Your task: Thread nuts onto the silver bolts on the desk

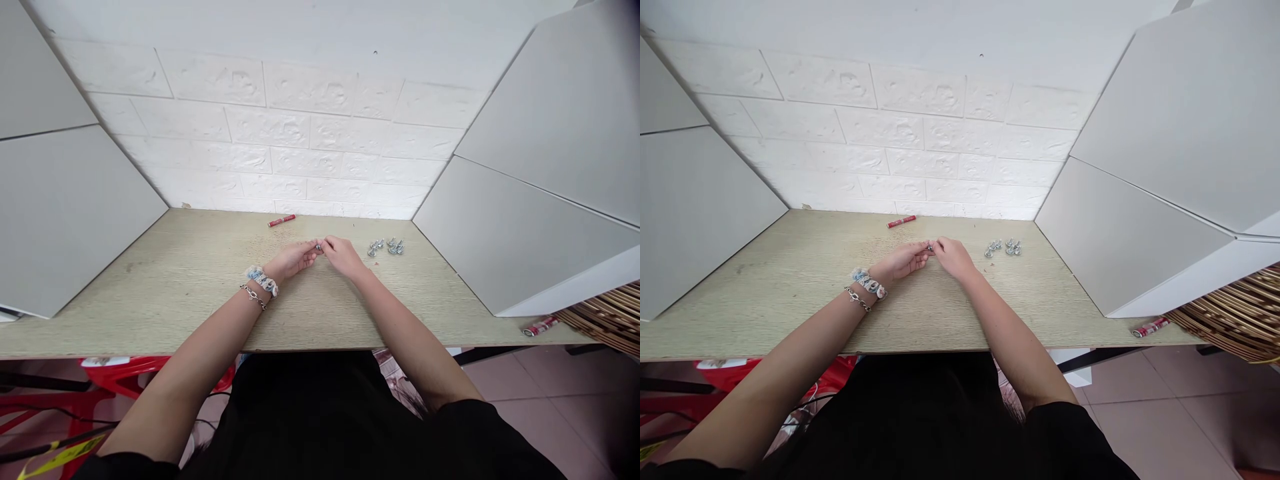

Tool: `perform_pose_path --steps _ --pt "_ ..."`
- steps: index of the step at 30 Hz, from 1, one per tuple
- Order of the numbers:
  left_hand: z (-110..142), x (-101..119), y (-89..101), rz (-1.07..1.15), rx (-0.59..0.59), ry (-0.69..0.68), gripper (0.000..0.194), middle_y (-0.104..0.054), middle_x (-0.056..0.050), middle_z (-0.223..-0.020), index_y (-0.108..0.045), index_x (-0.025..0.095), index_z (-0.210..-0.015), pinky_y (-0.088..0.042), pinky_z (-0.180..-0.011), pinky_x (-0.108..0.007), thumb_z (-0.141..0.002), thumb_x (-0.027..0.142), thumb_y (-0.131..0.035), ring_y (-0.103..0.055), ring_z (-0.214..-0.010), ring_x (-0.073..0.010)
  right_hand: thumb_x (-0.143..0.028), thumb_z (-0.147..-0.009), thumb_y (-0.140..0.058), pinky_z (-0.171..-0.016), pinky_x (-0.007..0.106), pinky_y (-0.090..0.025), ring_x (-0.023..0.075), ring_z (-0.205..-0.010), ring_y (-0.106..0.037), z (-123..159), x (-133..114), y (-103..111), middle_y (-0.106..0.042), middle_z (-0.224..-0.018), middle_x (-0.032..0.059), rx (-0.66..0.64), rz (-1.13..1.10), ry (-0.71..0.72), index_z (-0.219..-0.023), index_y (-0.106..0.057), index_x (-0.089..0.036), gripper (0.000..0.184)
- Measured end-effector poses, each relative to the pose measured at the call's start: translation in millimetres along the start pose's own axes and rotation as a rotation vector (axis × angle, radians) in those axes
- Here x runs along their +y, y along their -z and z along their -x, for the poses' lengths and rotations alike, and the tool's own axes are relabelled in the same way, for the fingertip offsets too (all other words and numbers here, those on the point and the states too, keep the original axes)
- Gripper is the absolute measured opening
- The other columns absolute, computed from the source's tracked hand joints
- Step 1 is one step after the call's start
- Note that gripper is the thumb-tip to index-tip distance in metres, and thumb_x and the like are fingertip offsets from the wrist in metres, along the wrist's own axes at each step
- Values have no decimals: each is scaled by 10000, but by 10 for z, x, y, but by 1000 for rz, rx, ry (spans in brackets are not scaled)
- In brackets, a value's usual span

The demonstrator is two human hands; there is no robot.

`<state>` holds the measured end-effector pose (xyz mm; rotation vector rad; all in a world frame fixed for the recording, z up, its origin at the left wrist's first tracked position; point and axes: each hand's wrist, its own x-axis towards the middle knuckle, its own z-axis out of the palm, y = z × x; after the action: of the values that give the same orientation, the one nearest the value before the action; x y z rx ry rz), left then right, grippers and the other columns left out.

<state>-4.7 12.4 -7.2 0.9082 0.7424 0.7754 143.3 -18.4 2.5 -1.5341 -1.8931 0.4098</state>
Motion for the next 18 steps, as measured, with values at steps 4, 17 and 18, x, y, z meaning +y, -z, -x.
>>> perform_pose_path --steps 4,17,18 --pt "11 25 -15 13 17 19 116 -617 -19 -643 -608 107 -797 -434 -514 -136 -805 223 -600 -525 -514 -33 -420 -869 -346 -566 230 -304 114 -605 -455 4 -2 0 -527 -617 -12 -2 -22 3 -622 -462 -185 360" --pt "41 49 -68 -22 71 -7 82 -563 6 -604 -578 116 -747 -403 -493 -138 -793 164 -531 -496 -485 -26 -271 -782 -520 -676 252 -409 113 -677 -556 -27 53 -10 -659 -852 4 -64 -151 61 -964 -618 -214 214" --pt "39 45 -68 -30 61 -8 82 -553 9 -599 -572 118 -735 -399 -489 -138 -790 160 -527 -494 -484 -27 -270 -782 -520 -671 252 -409 113 -673 -556 -24 48 -12 -659 -845 4 -65 -148 59 -954 -617 -210 207"
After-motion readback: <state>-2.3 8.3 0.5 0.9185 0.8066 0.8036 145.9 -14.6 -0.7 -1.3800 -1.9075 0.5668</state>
